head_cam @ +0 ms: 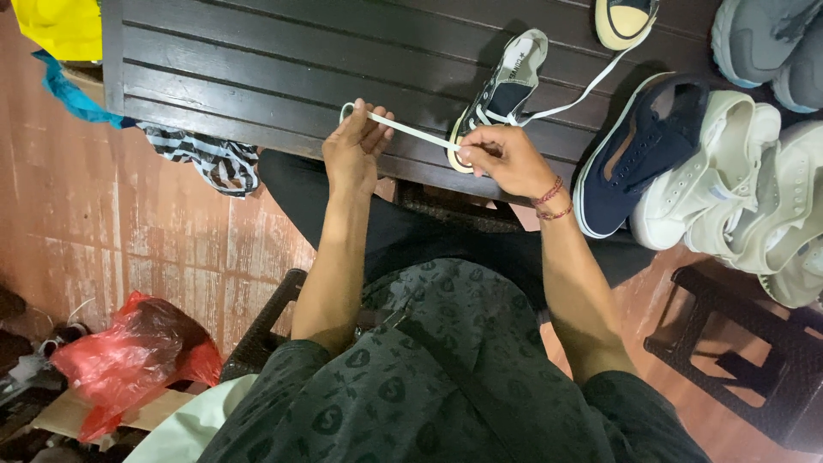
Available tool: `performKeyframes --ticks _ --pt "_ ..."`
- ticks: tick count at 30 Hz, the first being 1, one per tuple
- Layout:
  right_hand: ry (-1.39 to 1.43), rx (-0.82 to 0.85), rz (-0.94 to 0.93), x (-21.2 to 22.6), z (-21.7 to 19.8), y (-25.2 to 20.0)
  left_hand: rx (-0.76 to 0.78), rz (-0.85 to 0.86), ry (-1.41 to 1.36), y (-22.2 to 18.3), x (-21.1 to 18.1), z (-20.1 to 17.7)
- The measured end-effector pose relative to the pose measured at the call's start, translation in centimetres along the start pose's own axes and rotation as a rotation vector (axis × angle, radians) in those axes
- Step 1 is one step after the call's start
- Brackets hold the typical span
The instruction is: Threading shoelaces through the eyelets of a black and white sneaker on a workbench.
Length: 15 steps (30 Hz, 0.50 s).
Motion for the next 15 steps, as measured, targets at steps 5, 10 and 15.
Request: performKeyframes --ticks 5,10,15 --pt "0.003 0.026 0.087 -1.3 -0.3 -1.1 -0.136 -0.075 -0.158 2.3 1.6 -2.5" --pt "-0.022 0.048 0.116 -1.1 0.2 -1.9 -0.148 -0.053 -0.203 4.3 1.0 -3.9" --pt "-0.123 0.072 0.185 -2.2 0.0 -2.5 -0.169 -0.113 -0.307 8.5 0.1 -6.2"
Point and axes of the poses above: each hand's wrist, its own y-axis towards the middle knuckle, its own z-axis out of the palm, x = y × z, the point moved 3 cm from there along y, towards the middle knuckle, and after that the axes turned 1 degree about z, right-handed, at the moved point
